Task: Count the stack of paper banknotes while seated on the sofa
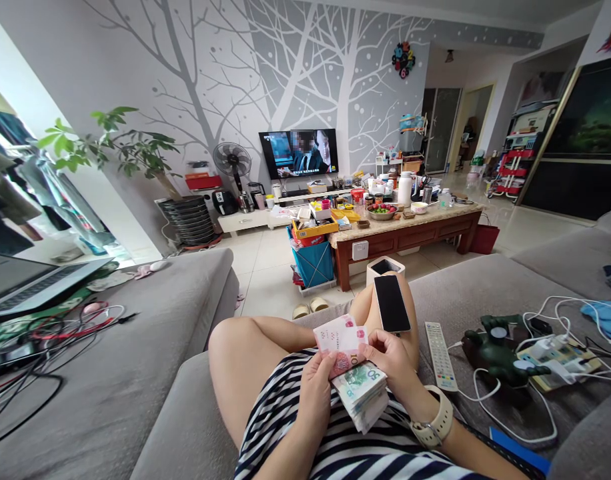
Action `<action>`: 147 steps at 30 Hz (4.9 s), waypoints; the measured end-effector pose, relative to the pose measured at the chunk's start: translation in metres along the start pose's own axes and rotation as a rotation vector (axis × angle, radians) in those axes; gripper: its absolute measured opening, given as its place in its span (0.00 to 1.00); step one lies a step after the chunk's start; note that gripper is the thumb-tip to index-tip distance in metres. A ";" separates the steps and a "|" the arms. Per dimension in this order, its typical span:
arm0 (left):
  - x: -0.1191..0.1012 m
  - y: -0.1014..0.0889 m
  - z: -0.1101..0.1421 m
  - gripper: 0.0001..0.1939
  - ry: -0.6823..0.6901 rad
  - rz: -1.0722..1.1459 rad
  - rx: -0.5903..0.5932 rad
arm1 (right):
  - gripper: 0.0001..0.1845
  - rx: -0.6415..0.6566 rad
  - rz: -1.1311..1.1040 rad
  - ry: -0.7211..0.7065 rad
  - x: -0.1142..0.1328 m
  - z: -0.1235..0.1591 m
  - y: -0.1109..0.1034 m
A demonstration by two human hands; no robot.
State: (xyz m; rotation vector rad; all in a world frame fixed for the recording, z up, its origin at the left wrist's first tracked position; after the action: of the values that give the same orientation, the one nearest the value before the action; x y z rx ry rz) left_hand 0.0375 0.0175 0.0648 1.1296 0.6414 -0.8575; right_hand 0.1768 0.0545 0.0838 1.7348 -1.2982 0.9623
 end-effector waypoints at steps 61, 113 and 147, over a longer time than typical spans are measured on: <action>-0.011 -0.013 -0.005 0.11 0.084 -0.130 -0.111 | 0.14 0.034 -0.174 -0.020 0.023 0.004 0.012; -0.016 -0.009 0.001 0.16 0.112 -0.197 -0.128 | 0.12 -0.049 -0.139 0.007 0.002 0.001 0.001; -0.009 -0.015 -0.008 0.16 0.091 -0.198 -0.084 | 0.17 -0.045 -0.111 0.031 0.003 0.000 0.002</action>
State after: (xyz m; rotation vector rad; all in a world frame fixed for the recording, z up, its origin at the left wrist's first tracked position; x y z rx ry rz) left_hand 0.0200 0.0243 0.0618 1.0456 0.8680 -0.9417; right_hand 0.1758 0.0525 0.0865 1.7323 -1.1823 0.8866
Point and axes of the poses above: each hand's wrist, its own z-axis away from the middle knuckle, its own y-axis out of the palm, x = y × z, the point moved 10 cm from there along -z, towards the middle knuckle, and after that the axes turned 14 degrees about -y, right-handed, at the moved point
